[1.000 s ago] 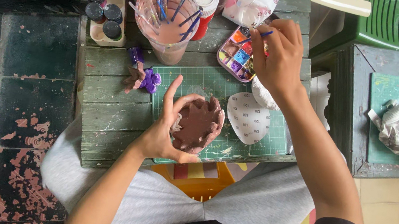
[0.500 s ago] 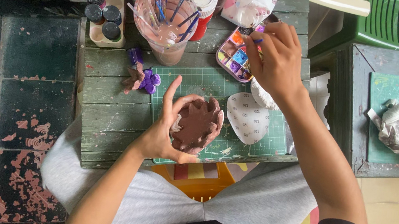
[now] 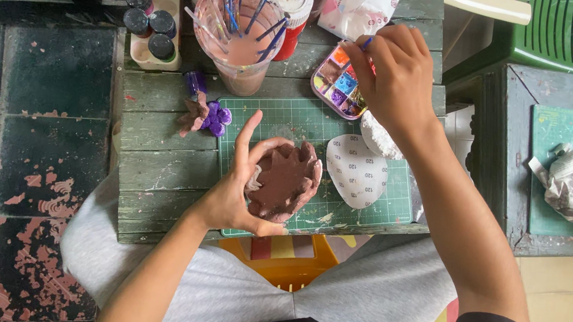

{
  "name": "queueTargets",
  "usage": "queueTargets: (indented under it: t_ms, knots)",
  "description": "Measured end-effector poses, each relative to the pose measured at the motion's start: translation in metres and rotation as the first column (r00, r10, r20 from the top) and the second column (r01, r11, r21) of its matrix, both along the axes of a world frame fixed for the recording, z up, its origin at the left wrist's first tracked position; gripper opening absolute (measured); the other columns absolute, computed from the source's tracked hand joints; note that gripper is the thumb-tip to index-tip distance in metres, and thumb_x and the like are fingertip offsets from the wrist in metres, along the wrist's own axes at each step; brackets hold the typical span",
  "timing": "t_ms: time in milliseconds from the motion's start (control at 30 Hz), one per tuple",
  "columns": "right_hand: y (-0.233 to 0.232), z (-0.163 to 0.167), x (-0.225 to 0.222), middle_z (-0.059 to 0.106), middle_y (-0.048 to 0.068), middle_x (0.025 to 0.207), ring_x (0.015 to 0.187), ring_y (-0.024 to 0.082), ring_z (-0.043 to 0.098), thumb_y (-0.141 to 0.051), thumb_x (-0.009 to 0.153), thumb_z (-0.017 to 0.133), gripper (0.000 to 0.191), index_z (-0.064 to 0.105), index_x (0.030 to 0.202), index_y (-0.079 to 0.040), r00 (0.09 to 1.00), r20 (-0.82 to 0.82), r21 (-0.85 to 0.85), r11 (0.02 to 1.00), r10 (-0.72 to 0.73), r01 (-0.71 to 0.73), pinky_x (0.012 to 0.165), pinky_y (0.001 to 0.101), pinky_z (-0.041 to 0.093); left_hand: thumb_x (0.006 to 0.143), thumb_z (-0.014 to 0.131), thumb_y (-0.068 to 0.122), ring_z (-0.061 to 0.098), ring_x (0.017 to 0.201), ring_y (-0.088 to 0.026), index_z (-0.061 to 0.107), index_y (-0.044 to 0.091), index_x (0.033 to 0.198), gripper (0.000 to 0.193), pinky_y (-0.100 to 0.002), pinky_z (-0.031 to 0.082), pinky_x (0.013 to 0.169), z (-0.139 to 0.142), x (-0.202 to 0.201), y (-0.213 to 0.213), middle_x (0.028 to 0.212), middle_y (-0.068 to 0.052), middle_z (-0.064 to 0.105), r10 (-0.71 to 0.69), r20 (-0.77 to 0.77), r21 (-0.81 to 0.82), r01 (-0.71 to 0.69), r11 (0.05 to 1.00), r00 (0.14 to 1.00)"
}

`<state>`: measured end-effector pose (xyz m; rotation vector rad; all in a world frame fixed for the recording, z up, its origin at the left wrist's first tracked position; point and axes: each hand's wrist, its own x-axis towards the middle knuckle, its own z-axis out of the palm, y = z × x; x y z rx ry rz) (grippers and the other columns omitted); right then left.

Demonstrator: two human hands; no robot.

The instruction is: The person sits on the floor with a small table over their lap and paints a flower-shaped clay bowl using a paintbrush. They dip the brush into a watercolor palette, apply paint to the clay piece, turn it to reach different sides, and continue brushing the petals and rim.

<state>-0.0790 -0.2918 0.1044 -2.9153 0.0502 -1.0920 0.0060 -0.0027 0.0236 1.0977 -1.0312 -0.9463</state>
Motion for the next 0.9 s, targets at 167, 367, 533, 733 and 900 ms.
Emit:
queueTargets:
  t_ms: [167,367,533,733,900]
  knots:
    - [0.003,0.003,-0.001,0.066,0.007,0.090,0.093,0.027,0.062,-0.008,0.106,0.077,0.012,0.068,0.100,-0.002,0.989,-0.078,0.041,0.991,0.127,-0.124,0.081,0.0407,0.048,0.059,0.097,0.029,0.047,0.147,-0.032,-0.016,0.012,0.166,0.156,-0.045,0.036,0.127,0.003,0.000,0.000,0.156,-0.018,0.043,-0.005,-0.036,0.023,0.006,1.000,0.999]
    - [0.005,0.011,-0.001,0.067,0.008,0.091,0.093,0.027,0.062,-0.008,0.104,0.077,0.010,0.069,0.101,-0.002,0.993,-0.069,0.035,0.995,0.096,-0.094,0.082,0.0408,0.049,0.058,0.097,0.026,0.048,0.147,-0.032,-0.016,0.013,0.166,0.157,-0.045,0.035,0.128,0.002,0.001,-0.001,0.155,-0.018,0.046,0.009,0.036,0.008,-0.009,1.000,0.999]
    - [0.010,0.007,-0.008,0.068,0.011,0.092,0.091,0.028,0.063,-0.007,0.101,0.077,0.011,0.068,0.099,-0.001,0.992,-0.058,0.063,0.992,0.115,-0.111,0.080,0.0423,0.049,0.058,0.098,0.026,0.047,0.146,-0.033,-0.016,0.013,0.166,0.157,-0.044,0.035,0.127,0.000,0.000,0.000,0.155,-0.019,0.045,0.001,-0.005,0.010,-0.001,1.000,1.000]
    - [-0.005,-0.002,0.003,0.070,0.012,0.089,0.084,0.026,0.066,-0.011,0.108,0.074,0.014,0.072,0.099,0.000,0.999,0.011,0.353,0.935,-0.048,0.042,0.074,0.0388,0.052,0.058,0.097,0.026,0.047,0.147,-0.033,-0.016,0.013,0.166,0.157,-0.044,0.033,0.128,0.001,0.001,0.000,0.155,-0.019,0.047,0.007,0.026,0.007,-0.007,1.000,1.000]
    - [-0.018,0.001,0.010,0.075,0.007,0.083,0.075,0.016,0.065,-0.016,0.111,0.069,0.020,0.075,0.098,-0.001,0.990,-0.021,0.531,0.838,-0.136,0.126,0.069,0.0323,0.052,0.058,0.097,0.026,0.045,0.149,-0.033,-0.017,0.013,0.166,0.158,-0.044,0.033,0.128,0.001,0.001,0.000,0.156,-0.019,0.044,-0.004,-0.019,0.016,0.004,1.000,1.000]
